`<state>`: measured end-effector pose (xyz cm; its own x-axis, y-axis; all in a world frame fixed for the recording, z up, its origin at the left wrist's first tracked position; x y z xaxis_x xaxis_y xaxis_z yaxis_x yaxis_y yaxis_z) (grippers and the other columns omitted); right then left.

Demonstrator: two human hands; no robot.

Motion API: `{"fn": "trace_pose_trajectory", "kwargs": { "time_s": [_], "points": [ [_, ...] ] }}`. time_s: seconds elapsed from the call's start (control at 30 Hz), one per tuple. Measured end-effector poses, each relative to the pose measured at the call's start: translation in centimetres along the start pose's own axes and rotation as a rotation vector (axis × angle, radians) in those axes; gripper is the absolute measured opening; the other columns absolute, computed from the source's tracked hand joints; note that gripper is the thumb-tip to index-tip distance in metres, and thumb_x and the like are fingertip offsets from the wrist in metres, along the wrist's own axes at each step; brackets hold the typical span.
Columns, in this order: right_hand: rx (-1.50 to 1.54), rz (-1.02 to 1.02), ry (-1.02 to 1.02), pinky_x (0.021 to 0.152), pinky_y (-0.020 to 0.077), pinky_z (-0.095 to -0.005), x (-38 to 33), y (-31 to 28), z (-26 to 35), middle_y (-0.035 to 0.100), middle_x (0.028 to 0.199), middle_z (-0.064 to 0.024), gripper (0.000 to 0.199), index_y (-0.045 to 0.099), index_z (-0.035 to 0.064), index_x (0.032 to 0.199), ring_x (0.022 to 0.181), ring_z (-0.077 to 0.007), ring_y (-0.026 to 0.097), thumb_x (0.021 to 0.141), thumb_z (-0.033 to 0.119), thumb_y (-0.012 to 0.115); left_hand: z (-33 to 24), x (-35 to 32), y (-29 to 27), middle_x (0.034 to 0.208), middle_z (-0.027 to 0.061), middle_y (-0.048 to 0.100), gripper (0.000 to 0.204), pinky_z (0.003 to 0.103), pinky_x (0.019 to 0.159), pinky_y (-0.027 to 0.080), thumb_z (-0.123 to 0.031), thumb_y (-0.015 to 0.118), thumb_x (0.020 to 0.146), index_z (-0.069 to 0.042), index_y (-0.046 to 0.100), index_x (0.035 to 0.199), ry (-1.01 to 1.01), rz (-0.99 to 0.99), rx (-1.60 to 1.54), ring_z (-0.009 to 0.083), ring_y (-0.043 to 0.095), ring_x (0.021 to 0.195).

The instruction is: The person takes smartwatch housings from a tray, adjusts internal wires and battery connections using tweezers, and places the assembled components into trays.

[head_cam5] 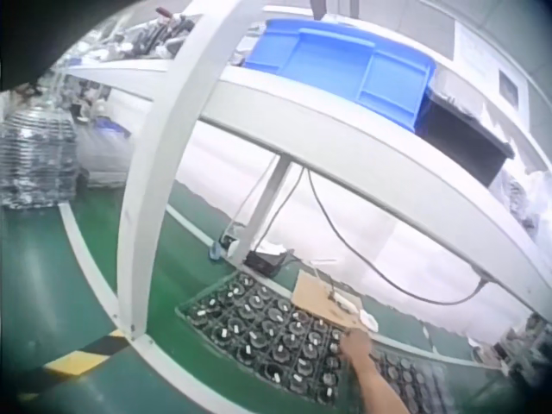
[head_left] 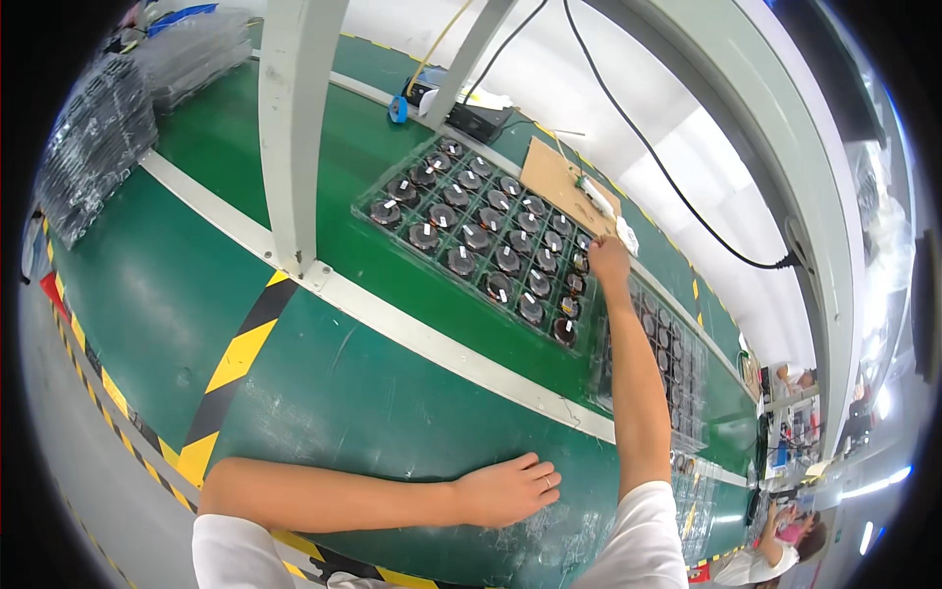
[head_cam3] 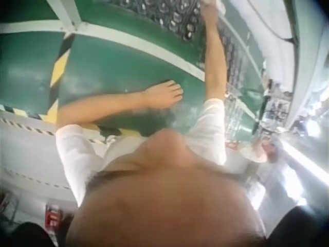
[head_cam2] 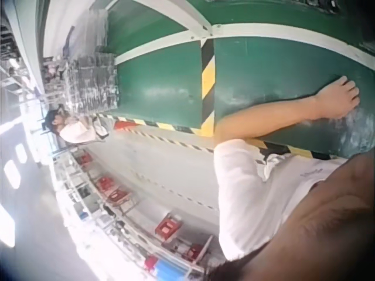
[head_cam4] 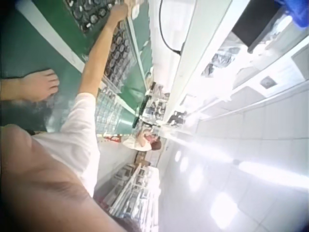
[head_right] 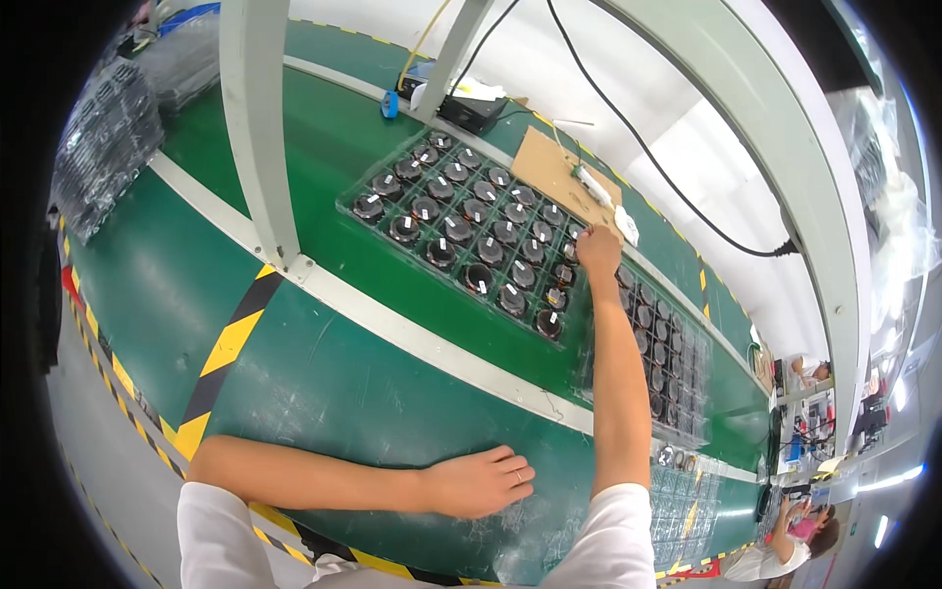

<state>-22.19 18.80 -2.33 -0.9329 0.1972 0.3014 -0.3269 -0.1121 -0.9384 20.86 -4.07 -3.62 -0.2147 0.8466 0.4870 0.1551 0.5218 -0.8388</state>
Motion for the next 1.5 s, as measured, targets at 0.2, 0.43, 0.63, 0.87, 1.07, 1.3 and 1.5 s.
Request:
{"fn": "trace_pose_trajectory", "kwargs": {
  "time_s": [0.2,0.43,0.63,0.87,1.07,1.3,1.5],
  "points": [
    [-0.285,0.026,-0.003,0.092,0.0559,-0.047,2.8,1.2,-1.0,0.076,0.107,-0.0228,0.067,0.078,-0.001,0.099,0.106,-0.038,0.072,0.084,0.063,0.068,-0.1,1.0,0.4,0.111,0.0081,0.059,0.03,0.035,0.096,0.042,-0.02,0.068,0.083,-0.005,0.062,0.108,0.047,0.031,-0.02,0.023,0.054,0.111],
    [-0.2,-0.241,-0.073,0.087,0.058,-0.0482,3.2,3.8,-1.3,0.074,0.103,-0.021,0.043,0.075,0.0015,0.098,0.102,-0.035,0.072,0.082,0.041,0.076,0.0,1.5,0.4,0.11,0.0092,0.06,0.029,0.039,0.098,0.043,-0.02,0.068,0.084,-0.006,0.065,0.11,0.094,-0.021,-0.06,0.0262,0.056,0.11],
    [-0.193,-0.103,-0.143,0.085,0.0592,-0.0453,1.6,1.4,2.6,0.073,0.101,-0.0172,0.036,0.075,0.0037,0.099,0.101,-0.0339,0.072,0.079,0.034,0.079,0.1,1.7,0.1,0.109,0.0094,0.06,0.025,0.038,0.096,0.045,-0.017,0.065,0.085,-0.005,0.063,0.106,0.03,0.03,-0.032,0.0259,0.055,0.107],
    [-0.258,-0.245,-0.291,0.073,0.0611,-0.0435,0.7,-0.5,2.5,0.075,0.093,-0.0141,0.01,0.072,0.0033,0.089,0.088,-0.034,0.075,0.085,0.012,0.071,0.3,1.8,0.0,0.109,0.0101,0.059,0.023,0.039,0.096,0.045,-0.016,0.065,0.085,-0.005,0.063,0.105,0.025,0.018,-0.038,0.0266,0.055,0.108],
    [-0.044,-0.249,-0.225,0.076,0.0571,-0.0544,-2.7,-5.9,2.5,0.072,0.084,-0.0242,0.025,0.071,0.002,0.083,0.083,-0.0437,0.071,0.088,0.026,0.065,1.9,0.9,-0.2,0.112,0.0115,0.059,0.023,0.04,0.097,0.046,-0.013,0.067,0.088,-0.004,0.063,0.109,-0.068,0.032,-0.205,0.029,0.056,0.108],
    [0.579,0.052,-0.123,0.058,0.0453,-0.0286,-24.1,-17.7,2.0,0.066,0.07,-0.0046,0.015,0.071,0.0005,0.099,0.063,-0.0076,0.056,0.097,0.015,0.067,7.1,-0.2,-0.5,0.138,0.0154,0.051,0.059,0.032,0.081,0.057,-0.005,0.072,0.095,-0.001,0.04,0.144,-0.681,-0.218,-1.024,0.0205,0.065,0.106],
    [0.882,0.399,0.143,0.059,0.0437,-0.0212,-39.9,-15.6,1.3,0.07,0.084,0.0006,0.009,0.069,-0.0024,0.106,0.07,-0.0009,0.054,0.1,0.003,0.065,5.0,-0.3,-0.2,0.148,0.0181,0.05,0.079,0.031,0.086,0.058,-0.001,0.075,0.093,-0.007,0.031,0.158,-0.635,-0.059,-1.321,0.0185,0.067,0.107]
  ]
}}
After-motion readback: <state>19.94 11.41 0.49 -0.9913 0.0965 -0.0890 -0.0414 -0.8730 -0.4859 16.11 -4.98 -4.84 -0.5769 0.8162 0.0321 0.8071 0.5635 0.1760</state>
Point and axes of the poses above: each hand's wrist, its own x-axis towards the middle knuckle, its own y-axis out of the palm, z = x × y, the point moved 8 cm from there along x, towards the middle knuckle
